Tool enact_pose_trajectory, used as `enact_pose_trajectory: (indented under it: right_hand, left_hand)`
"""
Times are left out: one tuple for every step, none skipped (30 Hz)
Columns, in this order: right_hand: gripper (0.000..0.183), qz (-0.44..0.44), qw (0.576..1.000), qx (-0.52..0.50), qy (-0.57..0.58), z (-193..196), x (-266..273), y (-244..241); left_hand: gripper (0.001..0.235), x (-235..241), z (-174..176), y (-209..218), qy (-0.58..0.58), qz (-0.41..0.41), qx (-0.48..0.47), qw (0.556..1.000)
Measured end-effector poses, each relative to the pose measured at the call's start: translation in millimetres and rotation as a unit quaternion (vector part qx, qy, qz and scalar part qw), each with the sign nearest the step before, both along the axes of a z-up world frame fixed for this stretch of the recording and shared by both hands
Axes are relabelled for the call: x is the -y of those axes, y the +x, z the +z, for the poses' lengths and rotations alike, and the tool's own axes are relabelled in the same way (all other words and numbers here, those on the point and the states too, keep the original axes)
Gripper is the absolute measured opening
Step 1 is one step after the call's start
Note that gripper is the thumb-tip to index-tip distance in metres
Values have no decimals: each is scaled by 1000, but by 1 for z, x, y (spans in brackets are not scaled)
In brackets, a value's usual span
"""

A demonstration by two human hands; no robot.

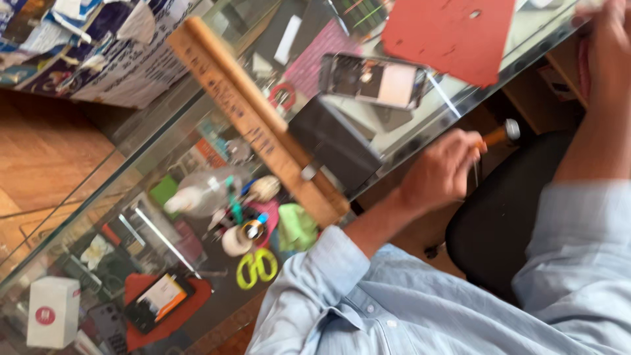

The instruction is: The person disassembles a mobile phone using a tool to pry open the back cover, then removes the internal components and battery.

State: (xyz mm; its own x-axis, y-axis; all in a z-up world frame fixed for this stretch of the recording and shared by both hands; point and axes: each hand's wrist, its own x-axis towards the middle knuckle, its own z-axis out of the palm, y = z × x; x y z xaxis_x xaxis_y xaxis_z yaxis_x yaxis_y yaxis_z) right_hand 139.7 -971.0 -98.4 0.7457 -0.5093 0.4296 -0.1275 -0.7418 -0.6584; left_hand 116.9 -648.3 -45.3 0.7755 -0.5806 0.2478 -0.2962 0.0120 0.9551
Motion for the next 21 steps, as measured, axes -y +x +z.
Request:
enact_pose_trajectory:
  right_hand:
    - [46,46,997,35,56,29,-46,-25]
    - [46,102,986,62,115,58,-95,-56]
    - [47,163,967,77,179,87,-147,-90]
    - [48,232,942,82,230,113,-194,-115]
    - [48,307,907,86,277,137,-237,-133]
    - [49,374,865,88,323,155,-274,-144]
    - [47,433,824,84,355,168,-307,-149]
    - [44,464,803,96,362,175,-339,-151]
    - [42,495,779,105,371,181,-371,-153]
    - [40,525,753,114,380,186,-400,-155]
    - [29,531,772,83,339,190,-426,-155]
    - [20,536,789,52,297,193,-452,-155]
    - [16,543,800,20,255,194,-476,-155]
    - [10,525,817,22,238,193,-502,-156]
    - [9,506,834,24,220,189,-530,-158]
    - [13,487,849,26,202,185,-555,-161]
    - [14,459,863,18,209,179,-578,-162]
    - [23,432,876,11,214,170,-601,-163]
    - [33,402,889,2,219,159,-622,-165]
    - [37,399,881,21,255,145,-641,-166]
    - [41,394,871,41,290,129,-659,-164]
  left_hand:
    - [14,-27,16,-19,3,-25,-33,999]
    - [18,-52,30,-34,-5,-60,-43,997]
    - [22,-80,45,-49,-11,-94,-58,994]
    - [24,-108,57,-60,-44,-135,-63,988]
    - [26,-136,67,-67,-78,-176,-65,979]
    - [30,-164,74,-70,-83,-187,-33,978]
    - [33,-192,80,-75,-87,-199,-2,976]
    - [37,-223,84,-80,-92,-211,30,973]
    - [34,-254,88,-87,-78,-215,-6,973]
    - [31,-286,91,-95,-65,-219,-42,973]
    - [29,-316,93,-100,-51,-226,-76,970]
    - [23,-345,95,-105,-20,-215,-79,973]
    - [18,-373,96,-110,12,-198,-83,977]
    - [13,-400,98,-116,44,-182,-88,978]
    - [15,-427,99,-121,48,-127,-71,988]
    - [18,-453,100,-124,53,-72,-54,994]
    - [22,-477,101,-126,57,-18,-34,998]
    - [32,-502,103,-127,100,34,17,994]
    - [43,-525,103,-129,142,85,66,984]
    - [47,-547,101,-129,161,133,84,974]
    - [51,-567,97,-128,180,179,103,962]
